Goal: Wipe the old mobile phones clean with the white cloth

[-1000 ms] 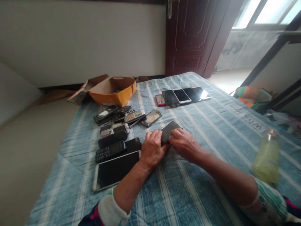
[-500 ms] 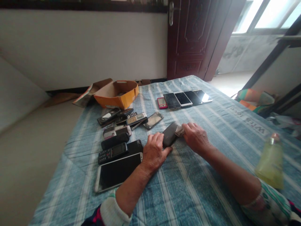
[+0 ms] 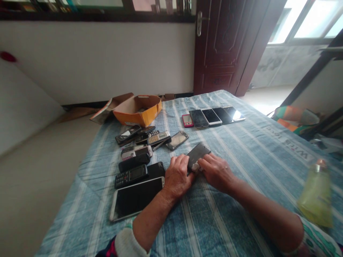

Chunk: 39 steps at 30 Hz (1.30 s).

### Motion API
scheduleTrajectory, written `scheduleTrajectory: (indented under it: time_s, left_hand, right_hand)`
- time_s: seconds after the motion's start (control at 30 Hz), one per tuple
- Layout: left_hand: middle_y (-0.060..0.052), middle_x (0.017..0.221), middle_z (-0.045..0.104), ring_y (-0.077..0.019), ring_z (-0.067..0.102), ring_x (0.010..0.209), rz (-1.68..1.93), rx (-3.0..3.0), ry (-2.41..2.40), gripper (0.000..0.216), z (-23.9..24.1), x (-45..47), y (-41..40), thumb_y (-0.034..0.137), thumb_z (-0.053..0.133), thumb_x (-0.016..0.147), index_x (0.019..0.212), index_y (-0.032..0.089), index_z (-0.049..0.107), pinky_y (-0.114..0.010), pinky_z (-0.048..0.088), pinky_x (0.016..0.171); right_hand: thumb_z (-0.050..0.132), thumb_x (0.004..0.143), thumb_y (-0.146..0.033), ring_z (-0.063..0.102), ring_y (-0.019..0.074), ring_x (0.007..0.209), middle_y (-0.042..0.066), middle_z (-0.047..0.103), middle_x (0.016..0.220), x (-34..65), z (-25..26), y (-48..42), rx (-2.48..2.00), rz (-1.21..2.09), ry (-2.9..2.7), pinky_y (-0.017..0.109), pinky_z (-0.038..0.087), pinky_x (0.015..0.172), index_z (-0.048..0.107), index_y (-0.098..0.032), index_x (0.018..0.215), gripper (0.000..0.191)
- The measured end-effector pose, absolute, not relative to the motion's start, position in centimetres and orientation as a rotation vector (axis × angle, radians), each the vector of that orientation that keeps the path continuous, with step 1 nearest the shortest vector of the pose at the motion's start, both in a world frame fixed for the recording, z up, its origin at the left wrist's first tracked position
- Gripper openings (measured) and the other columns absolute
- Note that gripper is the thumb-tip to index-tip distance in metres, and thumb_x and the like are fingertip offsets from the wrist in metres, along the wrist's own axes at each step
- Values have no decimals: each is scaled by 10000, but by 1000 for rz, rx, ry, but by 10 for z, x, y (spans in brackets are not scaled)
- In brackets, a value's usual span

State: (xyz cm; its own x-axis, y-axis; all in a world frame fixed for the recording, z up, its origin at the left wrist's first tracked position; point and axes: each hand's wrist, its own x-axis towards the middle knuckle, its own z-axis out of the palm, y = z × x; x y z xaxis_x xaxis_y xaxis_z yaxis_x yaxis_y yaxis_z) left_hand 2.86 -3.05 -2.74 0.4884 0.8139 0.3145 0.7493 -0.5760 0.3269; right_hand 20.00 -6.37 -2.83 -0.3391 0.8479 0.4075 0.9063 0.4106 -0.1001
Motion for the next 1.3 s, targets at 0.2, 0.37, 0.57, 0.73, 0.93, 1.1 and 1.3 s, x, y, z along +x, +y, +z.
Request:
scheduleTrajectory:
  time_s: [0.2, 0.37, 0.57, 0.73, 0.93, 1.1, 1.3]
  left_hand:
    - [-88, 1057, 635, -298, 554, 1008, 645, 2541, 1373, 315, -24, 28, -32, 247, 711, 722, 1000, 175, 584, -403, 507, 819]
    - [-100, 1085, 639, -294, 550, 1005, 680, 2519, 1363, 398, -26, 28, -32, 202, 752, 673, 1031, 137, 590, -407, 495, 860]
    - [-105, 1079, 649, -298, 559, 1011, 702, 2499, 1351, 438, -26, 28, -32, 166, 761, 645, 1049, 131, 595, -415, 492, 877]
    - [-114, 1083, 646, -299, 565, 1016, 695, 2501, 1322, 398, -26, 27, -32, 192, 742, 676, 1041, 130, 595, -423, 493, 876]
    - [-121, 1093, 644, -300, 569, 1021, 697, 2502, 1318, 407, -26, 27, -32, 233, 735, 697, 1062, 131, 587, -427, 498, 872]
    - [-109, 1074, 655, -290, 576, 1014, 694, 2495, 1333, 418, -25, 29, -33, 166, 730, 673, 1065, 132, 589, -415, 498, 886]
    - [-108, 1067, 659, -284, 580, 1001, 702, 2498, 1322, 354, -28, 29, -36, 172, 707, 708, 1041, 140, 593, -417, 505, 872]
  right_hand:
    - [476, 844, -80, 466, 173, 723, 33, 568, 759, 208, -28, -59, -1499, -206, -2261, 288, 289, 622, 593, -186, 762, 178]
    - [464, 859, -69, 459, 181, 749, 58, 577, 802, 227, -32, -47, -1611, -357, -2161, 285, 289, 630, 623, -170, 796, 198]
    - [492, 870, -90, 436, 178, 739, 51, 562, 785, 228, -32, -47, -1602, -409, -2209, 289, 273, 628, 605, -184, 733, 201]
    - [524, 871, -111, 430, 171, 741, 38, 550, 772, 204, -29, -60, -1435, -298, -2285, 287, 276, 640, 587, -181, 735, 166]
    - [534, 884, -158, 436, 168, 735, 31, 548, 763, 197, -30, -63, -1366, -233, -2306, 285, 272, 635, 598, -182, 756, 146]
    - [502, 842, -76, 445, 173, 718, 51, 564, 764, 215, -32, -53, -1615, -336, -2162, 285, 247, 611, 610, -175, 749, 173]
    - [481, 793, -51, 448, 177, 704, 51, 568, 751, 216, -33, -54, -1626, -330, -2122, 294, 243, 606, 607, -179, 762, 183]
